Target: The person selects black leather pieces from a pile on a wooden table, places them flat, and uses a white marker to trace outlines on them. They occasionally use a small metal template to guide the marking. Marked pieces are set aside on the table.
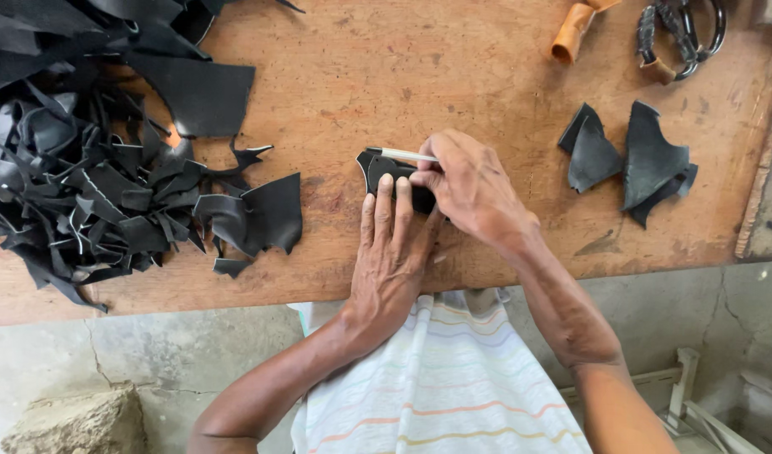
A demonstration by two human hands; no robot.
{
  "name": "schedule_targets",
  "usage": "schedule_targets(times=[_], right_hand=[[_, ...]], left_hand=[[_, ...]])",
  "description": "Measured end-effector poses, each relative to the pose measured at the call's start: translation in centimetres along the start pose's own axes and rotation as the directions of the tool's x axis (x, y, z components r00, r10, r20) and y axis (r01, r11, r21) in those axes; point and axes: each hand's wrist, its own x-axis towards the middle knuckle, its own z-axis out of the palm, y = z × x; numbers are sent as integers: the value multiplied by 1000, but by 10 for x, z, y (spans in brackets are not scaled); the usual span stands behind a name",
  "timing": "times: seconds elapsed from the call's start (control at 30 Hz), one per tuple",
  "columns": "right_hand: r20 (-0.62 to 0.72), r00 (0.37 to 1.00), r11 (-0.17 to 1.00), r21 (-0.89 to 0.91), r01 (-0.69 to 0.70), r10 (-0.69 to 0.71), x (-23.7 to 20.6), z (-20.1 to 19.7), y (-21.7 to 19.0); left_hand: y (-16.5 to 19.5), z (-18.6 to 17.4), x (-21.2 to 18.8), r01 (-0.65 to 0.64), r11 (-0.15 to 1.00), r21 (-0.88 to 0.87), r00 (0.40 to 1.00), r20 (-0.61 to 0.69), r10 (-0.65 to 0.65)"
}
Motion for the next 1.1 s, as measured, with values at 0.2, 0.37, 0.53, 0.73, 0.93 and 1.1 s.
schedule_targets(times=[0.2,0.37,0.53,0.73,0.93,1.1], right_hand=[[-276,950,986,43,164,-146,-7,-15,22],[-289,916,944,262,-202,276,-53,-42,31],[-102,934,920,239,-311,343,-78,-21,18],[-43,874,872,103,-478,484,-61,-12,5],[-1,825,823,81,-563,564,-48,-18,-6],[-16,830,829,59,-556,557,-50,-16,-8]], left_hand=[[-2,-1,-2,-42,999,-27,999,-15,42],[-3,-2,1,-72,997,-34,997,28,73],[-4,-4,2,-89,996,12,996,14,89],[-7,-13,-3,-97,995,-11,993,59,98],[-30,-29,-2,-170,985,-38,985,-17,169],[-40,-41,-4,-108,975,-196,992,-87,92]])
